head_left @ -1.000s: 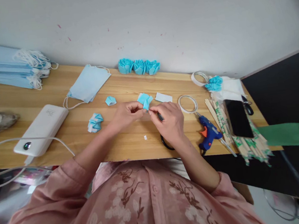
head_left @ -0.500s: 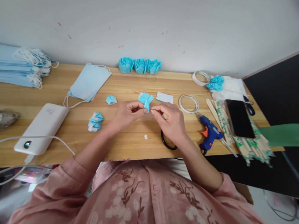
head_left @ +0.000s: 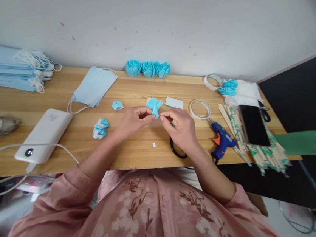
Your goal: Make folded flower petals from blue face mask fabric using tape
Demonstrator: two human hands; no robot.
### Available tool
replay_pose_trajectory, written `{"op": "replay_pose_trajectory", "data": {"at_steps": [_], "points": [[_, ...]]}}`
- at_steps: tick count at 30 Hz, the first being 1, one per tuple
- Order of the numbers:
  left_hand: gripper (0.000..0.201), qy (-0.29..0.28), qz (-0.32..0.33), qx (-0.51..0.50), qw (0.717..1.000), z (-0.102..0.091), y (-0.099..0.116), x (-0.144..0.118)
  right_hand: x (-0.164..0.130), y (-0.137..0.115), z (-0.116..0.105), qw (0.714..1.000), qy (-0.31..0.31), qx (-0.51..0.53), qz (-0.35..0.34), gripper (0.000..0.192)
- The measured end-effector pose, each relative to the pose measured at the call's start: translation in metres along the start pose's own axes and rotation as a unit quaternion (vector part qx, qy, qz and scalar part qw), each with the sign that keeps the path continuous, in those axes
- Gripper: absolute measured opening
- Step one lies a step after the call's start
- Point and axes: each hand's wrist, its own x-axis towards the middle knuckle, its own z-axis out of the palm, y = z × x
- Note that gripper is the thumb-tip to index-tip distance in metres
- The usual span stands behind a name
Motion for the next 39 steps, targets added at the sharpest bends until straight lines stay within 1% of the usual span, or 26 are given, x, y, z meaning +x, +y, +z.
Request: {"op": "replay_pose_trajectory", "data": {"at_steps": [3,5,7,10,13,15,18,20,23,26,30,33,35,38,39], "points": [[0.027,0.004,-0.006,-0.002,1.000,0.000,0.000,0.000,0.000,0.000,0.000,1.000,0.002,-0.014,-0.001,0.013],[0.026,0.005,-0.008,-0.006,1.000,0.000,0.000,-0.001,0.001,-0.001,-0.002,1.000,-0.006,0.001,0.004,0.013],[0.026,0.000,-0.007,-0.012,1.000,0.000,0.001,-0.001,0.002,-0.002,-0.007,0.999,-0.016,0.044,0.020,0.011],[0.024,-0.010,-0.006,-0.023,1.000,0.000,0.003,-0.002,0.004,-0.002,-0.013,0.991,-0.014,0.120,0.066,0.011],[0.024,-0.011,-0.008,-0.031,0.999,0.000,0.003,-0.001,0.004,-0.001,-0.014,0.981,-0.013,0.166,0.098,0.009],[0.026,-0.014,-0.010,-0.037,0.999,-0.001,0.002,-0.001,0.003,-0.001,-0.012,0.980,-0.011,0.172,0.105,0.007],[0.030,-0.017,-0.007,-0.049,0.999,-0.001,0.003,-0.001,0.001,-0.002,-0.007,0.981,0.013,0.163,0.107,0.009],[0.036,-0.015,0.000,-0.056,0.998,-0.001,0.006,-0.002,0.000,-0.003,-0.005,0.985,0.025,0.137,0.098,0.009],[0.043,-0.019,0.001,-0.048,0.999,-0.001,0.008,-0.002,0.000,-0.003,-0.003,0.997,0.021,0.058,0.054,0.005],[0.039,-0.019,-0.007,-0.013,1.000,-0.001,0.005,-0.001,0.000,-0.002,0.001,1.000,0.029,0.010,0.005,0.008],[0.032,-0.001,-0.012,0.003,1.000,-0.001,0.000,0.000,-0.001,-0.003,0.003,0.999,0.032,-0.009,-0.024,0.010],[0.032,0.015,-0.013,-0.012,1.000,-0.002,0.000,0.001,-0.002,-0.006,-0.003,0.999,-0.001,0.016,-0.034,0.014],[0.033,0.019,-0.017,-0.029,0.999,-0.002,0.001,0.001,-0.001,-0.006,-0.008,0.999,-0.001,0.048,-0.010,0.016],[0.032,0.007,-0.023,-0.047,0.999,-0.002,0.002,0.002,0.001,-0.003,-0.011,0.991,0.052,0.102,0.070,0.012],[0.031,-0.001,-0.023,-0.049,0.999,-0.002,0.002,0.001,0.002,-0.002,-0.010,0.985,0.055,0.133,0.091,0.011]]}}
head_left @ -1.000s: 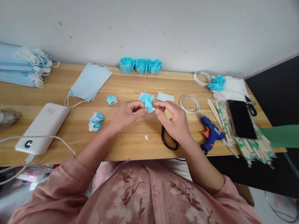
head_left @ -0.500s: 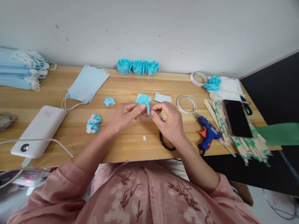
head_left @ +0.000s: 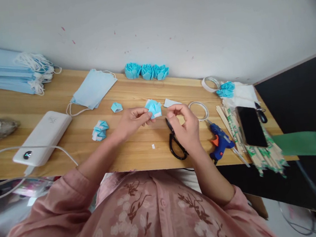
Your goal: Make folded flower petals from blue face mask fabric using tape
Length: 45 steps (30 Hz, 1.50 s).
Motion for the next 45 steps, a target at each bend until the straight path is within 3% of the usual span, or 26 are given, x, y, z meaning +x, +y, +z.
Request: {"op": "replay_pose_trajectory", "data": {"at_steps": [4,6,15,22,26,35,38,42,45], "points": [[0.034,-0.027,0.001,0.000,1.000,0.001,0.000,-0.001,0.001,0.005,0.007,0.986,-0.068,0.135,0.071,0.028],[0.037,-0.033,0.005,0.001,0.999,0.002,-0.001,-0.001,0.000,0.005,0.011,0.981,-0.069,0.158,0.090,0.032],[0.027,-0.030,0.029,-0.028,0.999,0.006,-0.007,0.000,-0.006,0.002,0.017,0.989,-0.043,0.127,0.062,0.039],[0.024,-0.039,0.019,-0.014,0.999,0.003,-0.012,0.000,-0.005,0.008,0.014,0.985,-0.079,0.133,0.080,0.038],[0.024,-0.043,0.022,-0.011,0.999,0.005,-0.014,0.001,-0.003,0.007,0.016,0.989,-0.063,0.124,0.060,0.040],[0.025,-0.014,0.012,0.006,1.000,0.005,-0.008,0.002,-0.003,0.014,0.017,0.992,-0.059,0.085,0.070,0.043],[0.024,-0.004,0.000,0.018,1.000,0.004,-0.004,0.001,-0.004,0.013,0.017,0.996,-0.037,0.064,0.049,0.040],[0.020,0.023,-0.014,0.018,0.999,0.004,-0.001,0.000,-0.007,0.004,0.013,0.994,0.021,-0.087,-0.057,0.017],[0.018,0.029,-0.014,0.011,0.999,0.005,0.000,0.000,-0.009,0.000,0.012,0.976,0.003,-0.175,-0.126,0.010]]}}
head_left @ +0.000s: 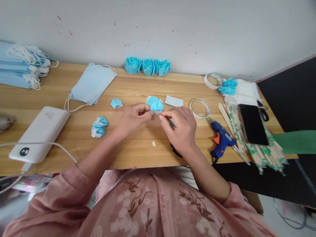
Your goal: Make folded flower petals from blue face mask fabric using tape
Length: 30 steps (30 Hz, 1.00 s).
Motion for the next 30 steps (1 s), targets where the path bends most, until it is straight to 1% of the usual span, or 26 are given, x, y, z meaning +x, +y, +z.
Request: {"op": "replay_pose_trajectory", "data": {"at_steps": [2,7,16,30], "points": [[0.018,-0.004,0.000,-0.003,1.000,0.0007,-0.0011,0.0002,-0.0003,0.0004,0.0021,0.999,-0.012,-0.024,-0.018,0.012],[0.022,-0.011,-0.012,-0.010,1.000,0.0006,-0.0060,0.0011,-0.0004,0.0051,0.0068,0.998,-0.003,-0.047,-0.030,0.013],[0.022,-0.018,0.002,0.007,1.000,-0.0004,-0.0041,0.0005,-0.0001,0.0052,0.0069,0.998,0.003,-0.053,-0.016,0.013],[0.022,-0.016,-0.007,0.033,0.999,-0.0010,-0.0036,-0.0007,0.0009,0.0068,0.0031,0.998,-0.042,0.041,0.030,0.017]]}}
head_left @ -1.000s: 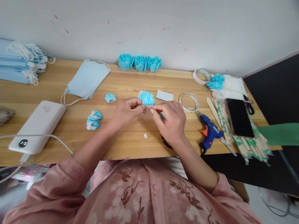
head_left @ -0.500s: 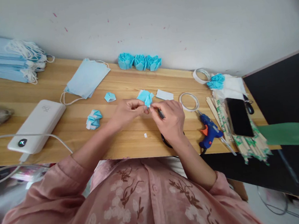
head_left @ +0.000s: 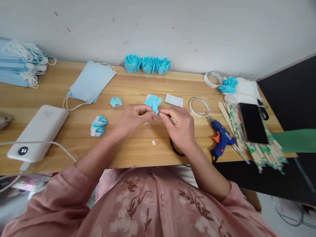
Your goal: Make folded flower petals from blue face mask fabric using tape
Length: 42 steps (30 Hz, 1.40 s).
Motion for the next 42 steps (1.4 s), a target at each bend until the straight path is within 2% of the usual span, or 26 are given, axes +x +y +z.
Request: {"op": "replay_pose_trajectory", "data": {"at_steps": [8,20,42], "points": [[0.022,0.001,0.004,0.006,1.000,-0.0004,0.0004,0.0001,-0.0001,0.0001,-0.0008,1.000,-0.014,0.012,0.008,0.019],[0.023,-0.012,0.009,-0.018,1.000,-0.0002,-0.0041,0.0000,0.0016,-0.0027,0.0008,1.000,0.005,0.009,0.009,0.015],[0.023,-0.010,0.011,0.020,1.000,-0.0003,-0.0001,-0.0005,0.0013,-0.0034,-0.0012,0.997,-0.005,0.057,0.042,0.017]]}}
